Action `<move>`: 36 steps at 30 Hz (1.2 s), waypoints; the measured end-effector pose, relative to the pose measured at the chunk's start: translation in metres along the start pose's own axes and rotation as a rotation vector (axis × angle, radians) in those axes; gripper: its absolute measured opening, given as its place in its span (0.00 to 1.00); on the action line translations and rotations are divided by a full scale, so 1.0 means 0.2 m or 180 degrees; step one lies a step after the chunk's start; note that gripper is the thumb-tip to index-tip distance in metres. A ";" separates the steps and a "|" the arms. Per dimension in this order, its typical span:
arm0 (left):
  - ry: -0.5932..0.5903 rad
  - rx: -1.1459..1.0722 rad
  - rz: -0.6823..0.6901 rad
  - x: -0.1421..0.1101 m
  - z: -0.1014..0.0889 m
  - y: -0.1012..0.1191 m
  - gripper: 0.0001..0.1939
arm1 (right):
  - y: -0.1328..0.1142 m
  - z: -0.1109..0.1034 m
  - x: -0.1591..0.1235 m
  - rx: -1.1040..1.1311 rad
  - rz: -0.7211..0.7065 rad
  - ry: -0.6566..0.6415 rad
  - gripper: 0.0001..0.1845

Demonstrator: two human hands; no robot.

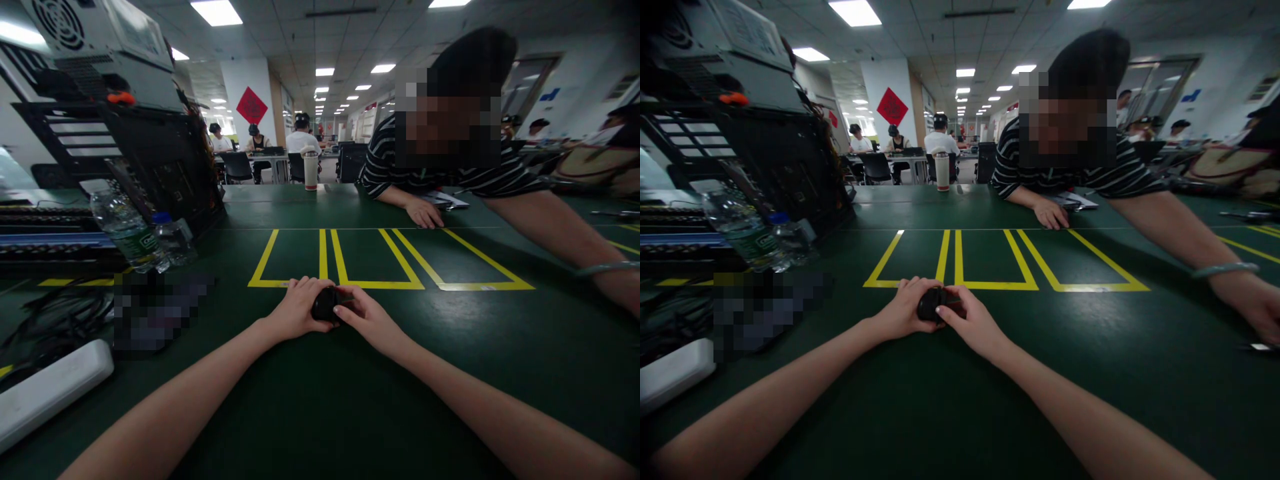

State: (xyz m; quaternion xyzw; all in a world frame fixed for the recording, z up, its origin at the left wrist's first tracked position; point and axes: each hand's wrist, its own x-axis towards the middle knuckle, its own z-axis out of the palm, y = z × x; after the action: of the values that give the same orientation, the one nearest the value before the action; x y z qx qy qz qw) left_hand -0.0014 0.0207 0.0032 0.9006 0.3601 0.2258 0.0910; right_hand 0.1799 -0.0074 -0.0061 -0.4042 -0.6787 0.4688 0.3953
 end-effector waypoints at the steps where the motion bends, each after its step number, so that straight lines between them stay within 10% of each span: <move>1: -0.0012 0.0007 -0.0007 0.00 0.00 0.00 0.31 | 0.00 0.00 0.00 -0.0003 0.0010 -0.0033 0.14; 36: 0.0107 0.0025 0.0071 0.00 0.02 -0.02 0.33 | -0.02 0.00 -0.02 -0.0063 -0.0197 -0.0056 0.13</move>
State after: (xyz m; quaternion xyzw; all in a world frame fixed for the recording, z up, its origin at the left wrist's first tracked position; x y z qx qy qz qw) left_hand -0.0016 0.0230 -0.0017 0.9010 0.3524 0.2404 0.0789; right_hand 0.1801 -0.0119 -0.0028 -0.3827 -0.6990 0.4531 0.3996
